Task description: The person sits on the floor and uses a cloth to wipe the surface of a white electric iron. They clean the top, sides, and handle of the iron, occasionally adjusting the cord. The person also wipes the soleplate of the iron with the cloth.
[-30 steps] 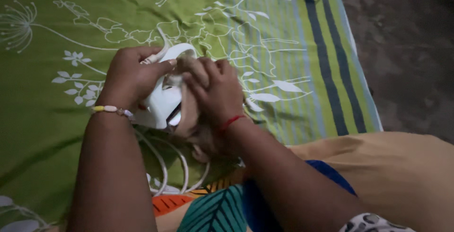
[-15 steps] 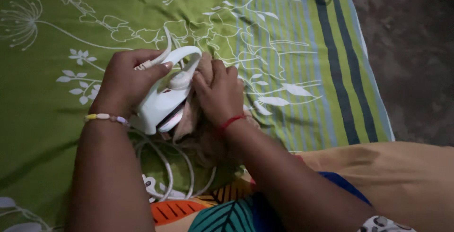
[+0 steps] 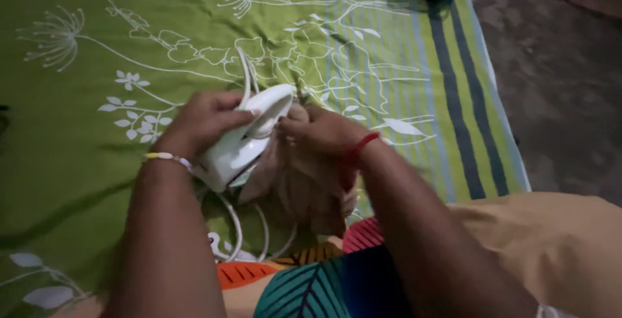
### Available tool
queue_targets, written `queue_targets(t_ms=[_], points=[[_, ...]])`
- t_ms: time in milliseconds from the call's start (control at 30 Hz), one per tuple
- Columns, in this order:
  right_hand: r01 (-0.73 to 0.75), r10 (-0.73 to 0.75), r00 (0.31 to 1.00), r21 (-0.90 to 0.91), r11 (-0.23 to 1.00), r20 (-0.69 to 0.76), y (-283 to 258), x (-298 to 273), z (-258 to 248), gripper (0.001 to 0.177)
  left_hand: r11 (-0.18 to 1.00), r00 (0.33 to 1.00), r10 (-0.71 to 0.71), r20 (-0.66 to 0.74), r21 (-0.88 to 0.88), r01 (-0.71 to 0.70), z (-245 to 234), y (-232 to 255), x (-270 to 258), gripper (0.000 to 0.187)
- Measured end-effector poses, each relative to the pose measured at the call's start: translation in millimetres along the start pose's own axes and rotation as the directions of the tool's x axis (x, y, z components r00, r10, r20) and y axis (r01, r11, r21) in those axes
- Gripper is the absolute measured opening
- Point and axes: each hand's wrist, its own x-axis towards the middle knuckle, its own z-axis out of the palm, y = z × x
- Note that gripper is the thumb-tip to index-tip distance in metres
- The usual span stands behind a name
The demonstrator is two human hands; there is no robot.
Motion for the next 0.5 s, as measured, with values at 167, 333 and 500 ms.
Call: queue_targets(t_ms=[167, 333, 500], points=[[-0.063, 0.044, 0.995, -0.242, 0.968, -0.085, -16.0, -58.5, -51.4, 0.095, 0.989, 0.998, 0.060, -0.025, 0.138, -0.056, 12.3, 2.2, -14.6, 0.037], [-0.117, 0.032, 0.972, -0.359, 0.926, -0.233, -21.8, -106.6, -102.9, 0.087, 0.952, 0.999, -0.026, -0.048, 0.304, 0.039, 15.6, 12.4, -31.5, 0.046], [-0.297, 0.228, 0.937, -0.256, 0.920, -0.266, -3.7, -142.1, -120.5, 0.052, 0.790, 0.973, -0.227, -0.033, 0.578, 0.204, 8.2, 39.3, -63.3, 0.054]])
